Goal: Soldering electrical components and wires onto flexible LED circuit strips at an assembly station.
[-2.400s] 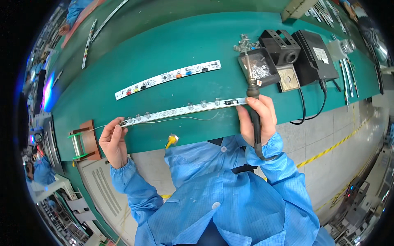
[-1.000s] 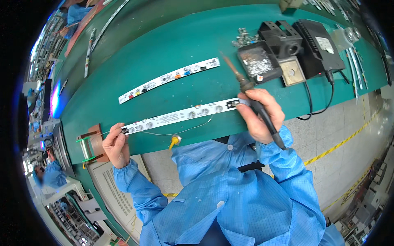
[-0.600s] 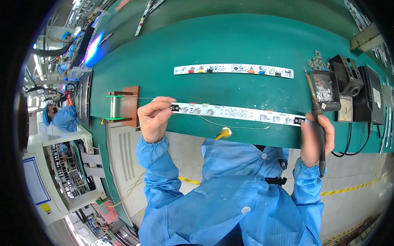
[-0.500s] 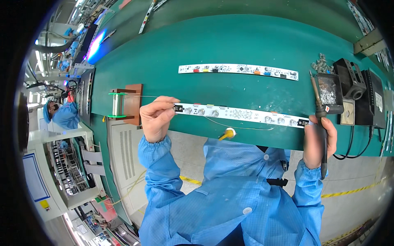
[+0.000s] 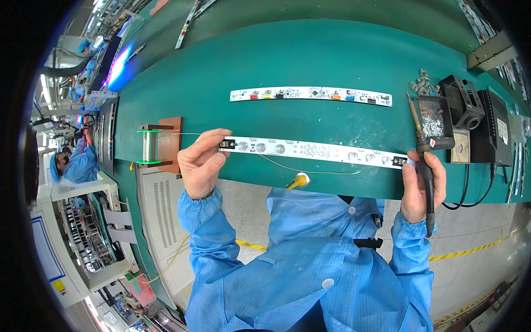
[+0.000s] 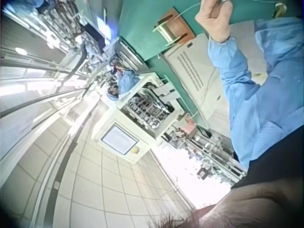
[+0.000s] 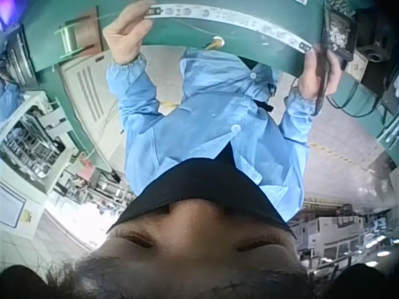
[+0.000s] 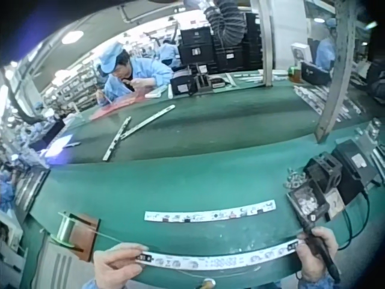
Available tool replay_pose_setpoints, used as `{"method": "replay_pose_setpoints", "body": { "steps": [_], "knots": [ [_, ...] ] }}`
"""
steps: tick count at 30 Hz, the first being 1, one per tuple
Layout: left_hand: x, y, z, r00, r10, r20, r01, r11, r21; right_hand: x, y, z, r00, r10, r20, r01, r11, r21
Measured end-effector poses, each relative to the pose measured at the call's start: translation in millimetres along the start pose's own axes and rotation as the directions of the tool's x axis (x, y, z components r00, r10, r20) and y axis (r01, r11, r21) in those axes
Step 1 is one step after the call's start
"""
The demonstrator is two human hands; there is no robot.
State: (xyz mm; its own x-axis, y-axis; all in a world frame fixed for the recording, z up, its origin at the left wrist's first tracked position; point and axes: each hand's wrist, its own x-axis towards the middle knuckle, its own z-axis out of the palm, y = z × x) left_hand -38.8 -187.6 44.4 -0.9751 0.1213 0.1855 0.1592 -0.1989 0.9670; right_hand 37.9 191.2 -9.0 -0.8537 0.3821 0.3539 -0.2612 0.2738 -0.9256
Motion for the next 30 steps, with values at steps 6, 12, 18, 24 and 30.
{"method": "replay_pose_setpoints", "body": {
  "steps": [6, 12, 18, 24, 30],
  "knots": [
    [5, 18, 1, 0.998, -0.043, 0.047, 0.027, 0.954, 0.298, 1, -6, 1, 0.998, 0.051, -0.049, -0.05, 0.999, 0.022],
    [77, 12, -21, 0.95, -0.284, -0.128, 0.285, 0.958, -0.007, 4, -8, 7, 0.993, 0.034, -0.111, -0.019, 0.991, 0.131],
    [133, -17, 19, 0.966, 0.042, -0.254, 0.109, 0.827, 0.552, 4, -9, 6, 0.992, 0.048, -0.119, -0.029, 0.988, 0.155],
    [108, -35, 74, 0.84, 0.097, 0.534, -0.537, 0.289, 0.793, 2, -8, 4, 0.996, 0.031, -0.087, -0.016, 0.985, 0.171],
    [97, -33, 73, 0.839, -0.048, 0.542, -0.459, 0.473, 0.753, 3, -3, 6, 0.996, 0.034, -0.084, -0.018, 0.984, 0.177]
  ]
}}
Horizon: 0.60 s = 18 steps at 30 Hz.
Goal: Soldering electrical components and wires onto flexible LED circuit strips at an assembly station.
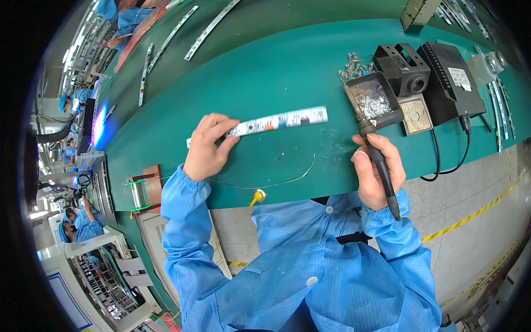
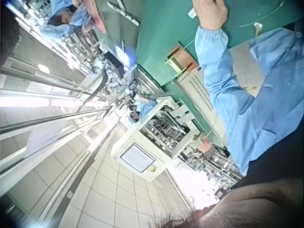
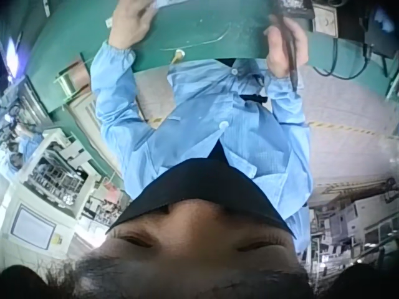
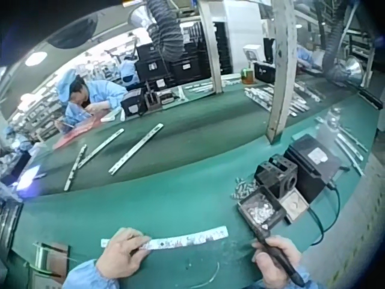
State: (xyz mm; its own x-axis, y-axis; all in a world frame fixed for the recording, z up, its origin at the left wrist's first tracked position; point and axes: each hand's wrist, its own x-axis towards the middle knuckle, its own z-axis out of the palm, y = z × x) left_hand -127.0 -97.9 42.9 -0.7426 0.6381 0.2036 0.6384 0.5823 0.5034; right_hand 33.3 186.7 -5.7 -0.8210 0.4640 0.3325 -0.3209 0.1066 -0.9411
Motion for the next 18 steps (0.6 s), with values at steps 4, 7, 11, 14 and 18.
{"method": "replay_pose_setpoints", "body": {
  "steps": [4, 7, 11, 14, 18],
  "knots": [
    [-27, 23, -1, 0.996, -0.001, 0.089, 0.011, 0.995, -0.103, 0, 2, -1, 0.996, -0.087, 0.016, 0.087, 0.996, -0.024],
    [-39, 29, 6, 0.998, 0.052, 0.024, -0.051, 0.999, -0.007, 0, 0, 1, 0.998, -0.062, 0.02, 0.063, 0.996, -0.058],
    [-44, 61, 17, 0.985, 0.115, -0.129, -0.117, 0.993, -0.013, 1, -1, 3, 0.999, -0.046, 0.011, 0.046, 0.999, -0.017],
    [-48, 88, 51, 0.964, 0.177, -0.198, -0.191, 0.98, -0.056, 0, 2, 1, 0.997, -0.07, 0.024, 0.071, 0.995, -0.065],
    [-43, 101, 79, 0.958, 0.175, -0.228, -0.185, 0.983, -0.022, 0, 2, 2, 0.996, -0.085, 0.027, 0.087, 0.99, -0.11]
  ]
}}
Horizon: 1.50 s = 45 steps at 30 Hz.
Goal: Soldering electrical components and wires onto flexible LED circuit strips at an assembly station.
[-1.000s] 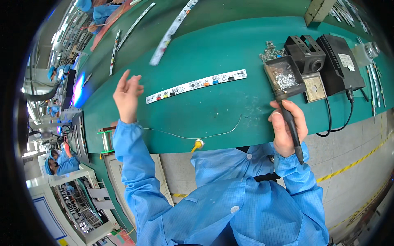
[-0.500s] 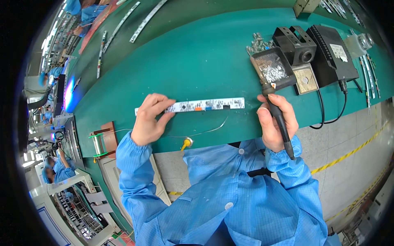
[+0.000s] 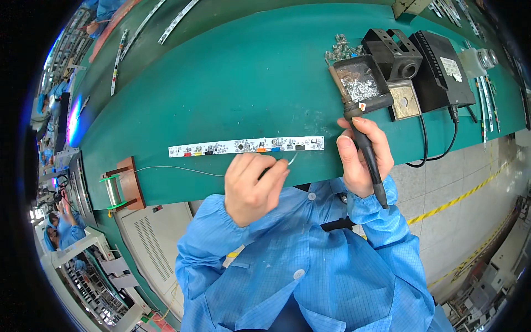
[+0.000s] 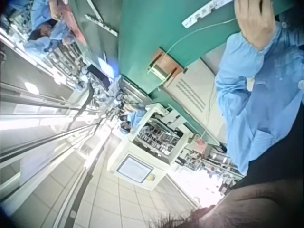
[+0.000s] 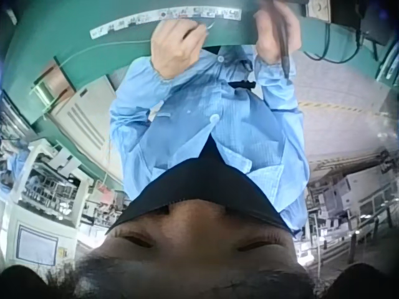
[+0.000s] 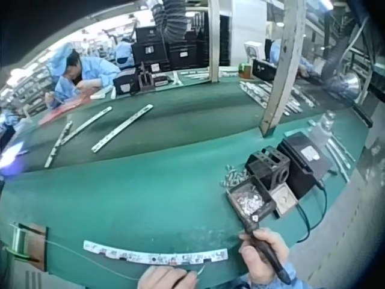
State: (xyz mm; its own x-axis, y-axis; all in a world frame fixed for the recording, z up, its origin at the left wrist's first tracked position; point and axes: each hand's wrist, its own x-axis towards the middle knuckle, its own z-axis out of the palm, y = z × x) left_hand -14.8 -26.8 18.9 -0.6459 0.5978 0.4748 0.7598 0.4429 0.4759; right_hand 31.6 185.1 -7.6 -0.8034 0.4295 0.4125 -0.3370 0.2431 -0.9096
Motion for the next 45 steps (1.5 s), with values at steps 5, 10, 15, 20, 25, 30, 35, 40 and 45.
{"method": "replay_pose_setpoints", "body": {
  "steps": [5, 10, 15, 20, 25, 30, 35, 40, 45],
  "knots": [
    [-2, 11, 7, 0.992, 0.068, -0.111, -0.086, 0.982, -0.169, 0, -9, -1, 0.997, -0.035, 0.07, 0.034, 0.999, 0.013],
    [-8, 37, -10, 0.993, -0.112, -0.049, 0.078, 0.89, -0.449, -18, -37, 9, 0.905, -0.04, 0.424, -0.062, 0.972, 0.225],
    [-14, 31, -16, 0.987, -0.134, -0.083, 0.084, 0.893, -0.442, -21, -45, 25, 0.897, -0.104, 0.43, 0.033, 0.985, 0.169],
    [-20, 15, -41, 0.966, -0.253, -0.061, 0.222, 0.923, -0.314, -12, -39, 30, 0.917, -0.16, 0.366, 0.19, 0.981, -0.048],
    [-23, -6, -45, 0.918, -0.379, -0.112, 0.323, 0.882, -0.342, -6, -29, 16, 0.957, -0.108, 0.27, 0.13, 0.989, -0.064],
    [-17, 1, -29, 0.943, -0.322, -0.088, 0.268, 0.886, -0.379, -9, -32, 3, 0.981, -0.075, 0.182, 0.11, 0.975, -0.194],
    [0, 11, -3, 0.95, -0.268, -0.157, 0.209, 0.926, -0.315, 4, -46, -9, 0.972, -0.108, 0.21, 0.152, 0.966, -0.209],
    [5, 11, 10, 0.934, -0.307, -0.185, 0.24, 0.919, -0.312, 15, -48, -27, 0.955, 0.127, 0.27, -0.106, 0.99, -0.093],
    [5, 10, 13, 0.921, -0.343, -0.185, 0.278, 0.911, -0.304, 29, -47, -32, 0.923, 0.23, 0.309, -0.201, 0.972, -0.123]
  ]
}}
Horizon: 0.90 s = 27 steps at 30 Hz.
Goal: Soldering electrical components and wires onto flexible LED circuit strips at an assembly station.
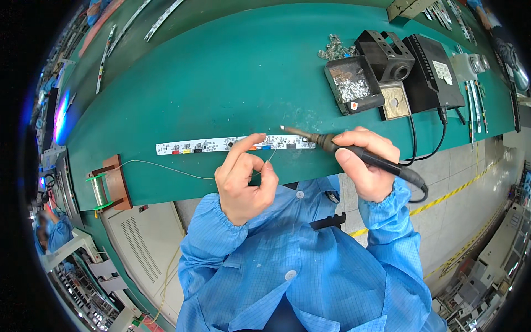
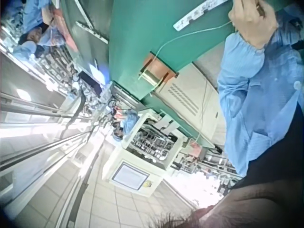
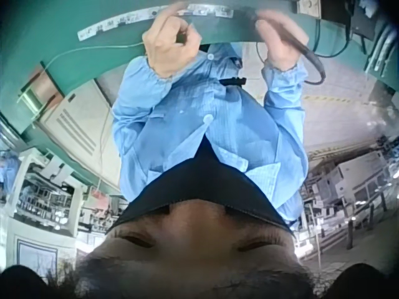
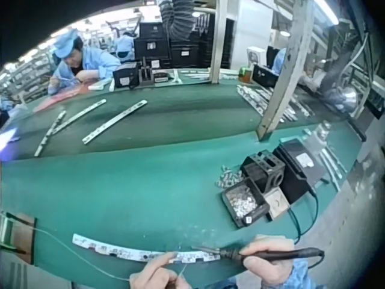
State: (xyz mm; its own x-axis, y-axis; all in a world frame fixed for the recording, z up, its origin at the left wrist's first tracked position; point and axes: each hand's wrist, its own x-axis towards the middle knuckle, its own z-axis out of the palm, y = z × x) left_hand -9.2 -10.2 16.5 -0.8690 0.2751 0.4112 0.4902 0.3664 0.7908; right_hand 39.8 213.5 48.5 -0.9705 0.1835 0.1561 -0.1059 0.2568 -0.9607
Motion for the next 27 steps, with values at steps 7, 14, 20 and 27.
{"method": "replay_pose_setpoints", "body": {
  "steps": [7, 14, 20, 27],
  "knots": [
    [-2, -2, 2, 1.0, -0.016, 0.009, 0.016, 1.0, 0.013, 17, 7, 0, 0.994, 0.038, 0.107, -0.044, 0.998, 0.055],
    [-2, -3, 1, 1.0, 0.001, 0.016, -0.001, 1.0, 0.01, 23, 16, -1, 0.991, -0.016, 0.135, -0.001, 0.992, 0.124],
    [-2, -2, 1, 0.999, -0.035, 0.041, 0.033, 0.998, 0.048, 26, 19, 0, 0.992, 0.018, 0.127, -0.038, 0.986, 0.162],
    [-3, -5, 4, 1.0, 0.001, 0.005, -0.002, 0.999, 0.052, 26, 18, 2, 0.994, 0.04, 0.104, -0.06, 0.978, 0.2]
  ]
}}
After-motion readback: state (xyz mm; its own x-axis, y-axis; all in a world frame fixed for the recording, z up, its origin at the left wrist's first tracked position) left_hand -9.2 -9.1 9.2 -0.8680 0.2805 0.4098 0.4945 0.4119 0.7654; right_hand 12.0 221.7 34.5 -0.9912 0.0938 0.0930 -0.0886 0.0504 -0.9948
